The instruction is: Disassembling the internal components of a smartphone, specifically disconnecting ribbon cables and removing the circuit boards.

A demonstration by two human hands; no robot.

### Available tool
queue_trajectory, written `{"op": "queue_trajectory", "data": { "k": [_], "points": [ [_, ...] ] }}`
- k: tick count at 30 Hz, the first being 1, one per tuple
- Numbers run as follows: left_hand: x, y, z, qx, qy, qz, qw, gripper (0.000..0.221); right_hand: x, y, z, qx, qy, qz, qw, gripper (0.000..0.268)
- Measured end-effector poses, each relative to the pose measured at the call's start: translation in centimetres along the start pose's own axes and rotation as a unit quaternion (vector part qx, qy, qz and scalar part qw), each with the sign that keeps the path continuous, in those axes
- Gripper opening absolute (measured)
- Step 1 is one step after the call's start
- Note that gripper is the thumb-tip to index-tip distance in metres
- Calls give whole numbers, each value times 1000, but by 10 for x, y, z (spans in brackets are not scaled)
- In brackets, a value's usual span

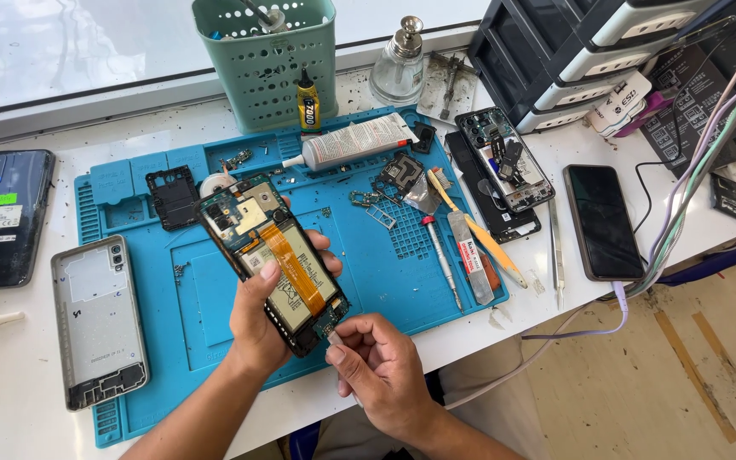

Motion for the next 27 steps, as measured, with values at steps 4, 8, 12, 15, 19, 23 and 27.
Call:
{"op": "queue_trajectory", "data": {
  "k": [4,8,12,15,19,23,27],
  "points": [
    [3,4,2,-12,46,2,999,76,0,0,0,-6,9,2,1000,28],
    [2,2,0,-8,46,1,999,77,0,1,-1,-1,-8,-10,1000,27],
    [1,-2,-2,9,16,-12,1000,70,0,1,-1,12,-11,-15,1000,27],
    [0,-2,-2,14,0,-4,1000,60,0,1,-1,7,-16,-15,1000,27],
    [-1,5,1,26,20,-20,999,71,0,-1,3,-13,-18,5,1000,25],
    [5,1,1,38,4,-30,999,72,2,1,5,6,-17,29,999,21],
    [6,-1,1,-1,14,-21,1000,72,2,4,6,-4,-36,27,999,19]
  ]
}}
Point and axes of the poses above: each hand's wrist, its own x-axis away from the middle knuckle, its own y-axis out of the palm, z = x × y, the point moved 2 cm from there along -x, towards the middle knuckle, and after that the axes turned 15 degrees about -x, right-handed, at the moved point
